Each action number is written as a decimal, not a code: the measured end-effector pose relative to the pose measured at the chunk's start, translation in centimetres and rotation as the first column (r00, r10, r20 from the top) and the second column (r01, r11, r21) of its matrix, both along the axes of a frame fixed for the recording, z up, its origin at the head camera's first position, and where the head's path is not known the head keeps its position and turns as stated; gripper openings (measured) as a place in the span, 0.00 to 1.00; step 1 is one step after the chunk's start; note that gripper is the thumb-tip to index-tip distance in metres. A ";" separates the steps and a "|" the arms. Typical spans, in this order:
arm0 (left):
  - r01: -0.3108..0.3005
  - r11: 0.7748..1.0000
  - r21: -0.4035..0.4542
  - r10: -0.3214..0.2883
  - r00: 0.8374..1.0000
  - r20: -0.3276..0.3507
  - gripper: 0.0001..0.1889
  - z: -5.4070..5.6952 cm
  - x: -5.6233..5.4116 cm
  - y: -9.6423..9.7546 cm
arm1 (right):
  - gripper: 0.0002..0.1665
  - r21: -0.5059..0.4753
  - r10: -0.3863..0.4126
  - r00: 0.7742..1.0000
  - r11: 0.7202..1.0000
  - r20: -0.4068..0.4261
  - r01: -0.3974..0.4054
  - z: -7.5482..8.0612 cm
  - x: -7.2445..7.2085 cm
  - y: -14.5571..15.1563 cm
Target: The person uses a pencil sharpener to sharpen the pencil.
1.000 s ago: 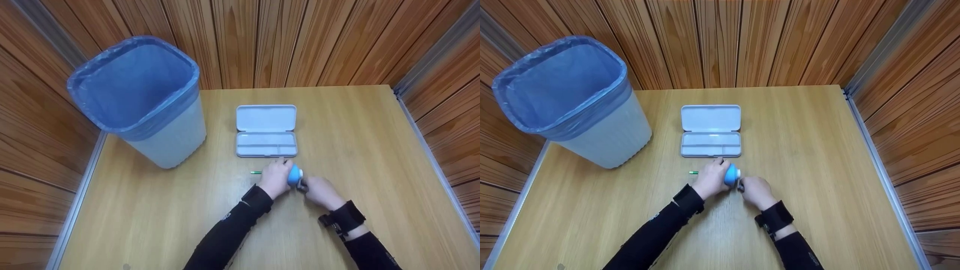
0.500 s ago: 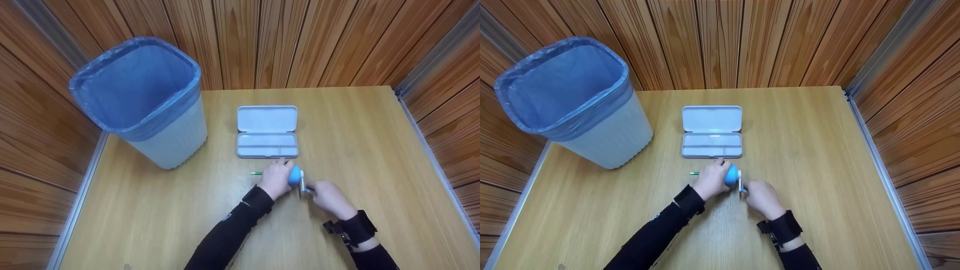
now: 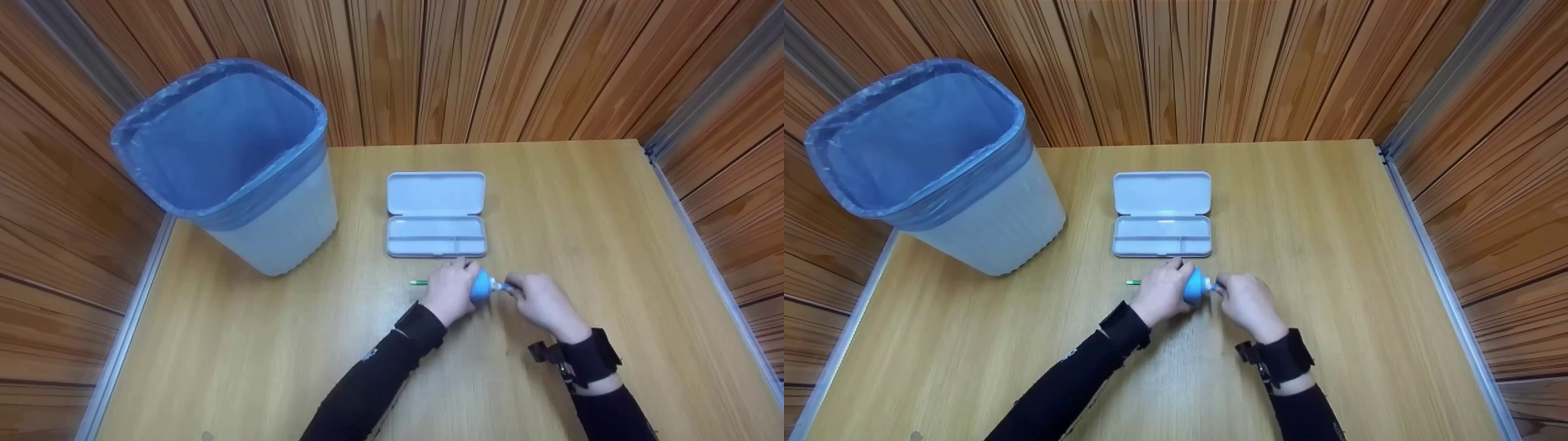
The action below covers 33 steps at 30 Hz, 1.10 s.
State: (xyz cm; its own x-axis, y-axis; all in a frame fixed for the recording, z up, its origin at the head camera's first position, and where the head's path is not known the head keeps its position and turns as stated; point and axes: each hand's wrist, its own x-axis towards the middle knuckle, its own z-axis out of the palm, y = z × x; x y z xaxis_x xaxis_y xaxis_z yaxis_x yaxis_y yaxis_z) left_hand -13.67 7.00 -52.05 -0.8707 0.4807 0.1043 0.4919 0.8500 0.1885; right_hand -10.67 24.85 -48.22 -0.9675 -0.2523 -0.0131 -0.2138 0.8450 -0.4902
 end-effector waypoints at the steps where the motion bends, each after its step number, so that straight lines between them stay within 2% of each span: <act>1: 0.000 1.000 -0.001 0.000 1.000 0.003 0.33 0.0 0.0 0.0 | 0.04 0.000 -0.001 1.000 1.000 -0.007 0.001 0.1 -0.3 0.0; 8: -0.003 1.000 0.000 0.003 0.999 0.034 0.33 0.0 0.0 0.0 | 0.04 -0.001 -0.011 1.000 1.000 -0.017 0.011 0.2 -2.0 -0.1; 17: -0.003 1.000 -0.029 0.005 0.998 0.058 0.34 0.0 -0.1 0.1 | 0.07 -0.001 -0.027 0.995 1.000 0.096 0.027 -0.1 -4.4 -0.1; 23: 0.004 1.000 -0.025 -0.003 0.999 0.034 0.34 0.1 -0.1 0.0 | 0.07 0.008 -0.044 0.991 0.999 0.126 0.043 -1.0 -5.6 -0.2; 33: 0.009 1.000 -0.026 -0.008 1.000 0.029 0.34 0.0 -0.2 0.0 | 0.07 0.022 -0.059 0.973 0.998 0.223 0.056 -2.3 -6.7 -0.3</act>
